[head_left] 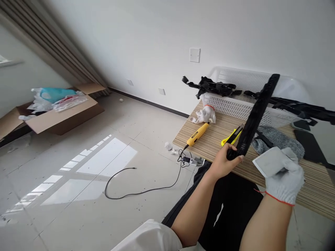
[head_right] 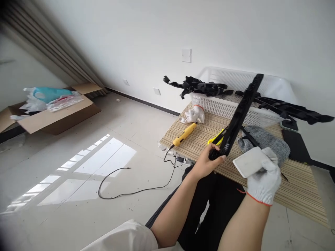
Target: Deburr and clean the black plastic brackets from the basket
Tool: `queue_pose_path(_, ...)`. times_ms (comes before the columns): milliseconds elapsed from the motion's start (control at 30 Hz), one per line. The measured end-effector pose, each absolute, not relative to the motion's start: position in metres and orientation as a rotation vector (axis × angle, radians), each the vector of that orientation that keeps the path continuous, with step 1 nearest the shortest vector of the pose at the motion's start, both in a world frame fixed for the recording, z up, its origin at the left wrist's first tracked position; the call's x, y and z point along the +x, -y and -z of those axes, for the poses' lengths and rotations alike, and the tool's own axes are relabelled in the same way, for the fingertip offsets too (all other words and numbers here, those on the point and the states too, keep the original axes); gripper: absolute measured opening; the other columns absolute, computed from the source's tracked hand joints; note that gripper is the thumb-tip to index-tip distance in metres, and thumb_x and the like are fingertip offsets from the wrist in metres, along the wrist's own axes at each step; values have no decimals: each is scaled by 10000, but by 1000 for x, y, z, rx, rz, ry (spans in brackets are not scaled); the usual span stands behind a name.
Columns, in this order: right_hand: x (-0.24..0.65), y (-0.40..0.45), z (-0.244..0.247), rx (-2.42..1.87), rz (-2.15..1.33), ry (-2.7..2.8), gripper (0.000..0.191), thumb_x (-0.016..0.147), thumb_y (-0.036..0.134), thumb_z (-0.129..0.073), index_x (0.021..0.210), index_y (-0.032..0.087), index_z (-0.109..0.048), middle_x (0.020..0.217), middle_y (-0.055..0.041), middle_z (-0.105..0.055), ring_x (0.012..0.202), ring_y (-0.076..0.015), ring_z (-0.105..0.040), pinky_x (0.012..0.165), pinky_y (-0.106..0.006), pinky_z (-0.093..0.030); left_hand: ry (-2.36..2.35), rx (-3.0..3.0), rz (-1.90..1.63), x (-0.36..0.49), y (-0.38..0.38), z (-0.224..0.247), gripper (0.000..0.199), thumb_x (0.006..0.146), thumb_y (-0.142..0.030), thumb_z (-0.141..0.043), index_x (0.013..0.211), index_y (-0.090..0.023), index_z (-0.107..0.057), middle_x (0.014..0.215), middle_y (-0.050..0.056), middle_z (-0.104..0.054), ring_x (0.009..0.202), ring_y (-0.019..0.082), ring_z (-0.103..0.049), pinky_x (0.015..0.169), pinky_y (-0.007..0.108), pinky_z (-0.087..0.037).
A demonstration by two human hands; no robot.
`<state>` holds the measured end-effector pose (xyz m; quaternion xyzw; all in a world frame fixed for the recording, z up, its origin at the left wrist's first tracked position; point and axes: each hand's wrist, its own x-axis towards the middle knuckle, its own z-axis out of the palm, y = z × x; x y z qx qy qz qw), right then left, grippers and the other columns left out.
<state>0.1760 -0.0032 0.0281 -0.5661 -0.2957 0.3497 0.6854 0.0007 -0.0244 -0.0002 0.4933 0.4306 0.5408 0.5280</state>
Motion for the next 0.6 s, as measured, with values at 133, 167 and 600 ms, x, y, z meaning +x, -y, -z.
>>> queue_pose_path(133,175,-1,-28,-1016,-1074,485,404,568,275,-653,965,234,-715,1034,-64,-681,864,-191,-647,613,-284,-539,-1021,1105,-1308,3,25,1,302,866,-411,-721,981,-219,-519,959,15,-576,714,117,-582,687,268,-504)
queue_pose_path(167,175,-2,-27,-993,-1104,462,413,569,274,-670,975,214,-712,1001,-63,-681,801,-168,-636,576,-254,-528,-1015,1081,-1305,3,25,1,304,865,-411,-723,964,-218,-511,936,6,-573,681,102,-569,668,257,-499)
queue_pose_path(600,174,5,-26,-1033,-1185,597,324,711,283,-679,1025,284,-598,604,82,-515,434,-83,-420,351,-178,-268,-1082,979,-1289,-1,25,-4,267,878,-374,-719,932,-221,-507,825,-42,-581,635,69,-598,671,218,-521)
